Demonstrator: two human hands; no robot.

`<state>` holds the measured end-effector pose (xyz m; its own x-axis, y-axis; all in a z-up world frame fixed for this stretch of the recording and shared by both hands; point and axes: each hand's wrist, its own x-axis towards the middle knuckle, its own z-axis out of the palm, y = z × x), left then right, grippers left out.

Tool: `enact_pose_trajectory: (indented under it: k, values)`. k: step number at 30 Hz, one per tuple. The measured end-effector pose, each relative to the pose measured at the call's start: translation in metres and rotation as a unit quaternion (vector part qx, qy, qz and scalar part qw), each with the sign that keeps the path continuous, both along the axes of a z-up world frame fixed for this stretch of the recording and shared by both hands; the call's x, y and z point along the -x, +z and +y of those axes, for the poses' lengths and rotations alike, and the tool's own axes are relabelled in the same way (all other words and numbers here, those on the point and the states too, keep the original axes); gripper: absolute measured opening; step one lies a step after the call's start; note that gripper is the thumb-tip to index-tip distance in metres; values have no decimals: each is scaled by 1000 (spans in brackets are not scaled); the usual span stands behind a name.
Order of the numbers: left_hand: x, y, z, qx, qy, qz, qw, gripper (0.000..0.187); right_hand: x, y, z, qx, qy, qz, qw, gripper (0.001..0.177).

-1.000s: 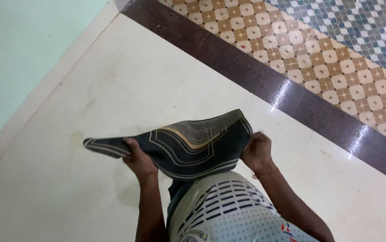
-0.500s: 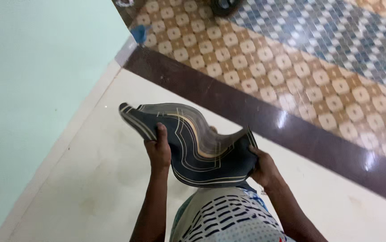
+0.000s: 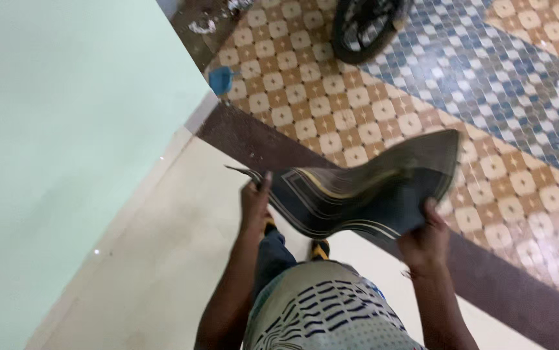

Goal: The person picks up a rug from the floor, carries it through several rooms to an outdoor area with a motorcycle, and then rolls it into a cylinder by hand.

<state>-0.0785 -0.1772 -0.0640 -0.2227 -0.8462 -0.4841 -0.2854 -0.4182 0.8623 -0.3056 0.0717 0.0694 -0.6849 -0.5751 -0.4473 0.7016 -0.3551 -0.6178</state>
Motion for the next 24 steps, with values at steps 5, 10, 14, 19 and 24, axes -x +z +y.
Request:
enact_pose_trajectory:
  k: [5, 10, 14, 19, 24]
  values:
    - [34, -54, -90, -91, -127, 118, 981, 51, 16, 0, -76, 42, -85, 63, 993, 53]
    - [17, -48, -204, -34, -250, 82, 964, 80, 76, -19, -132, 78, -177, 159, 968, 43]
    - [-64, -60, -281, -33, -180, 16, 983, 75, 161, -52, -169, -52, -248, 360, 898, 34]
    - [-189, -96, -307, -50, 89, 92, 991, 64, 225, -110, -355, -297, -173, 450, 824, 37]
    - [-219, -96, -299, -94, 222, 25, 970, 56, 99, -189, -630, -369, 194, 500, 759, 39]
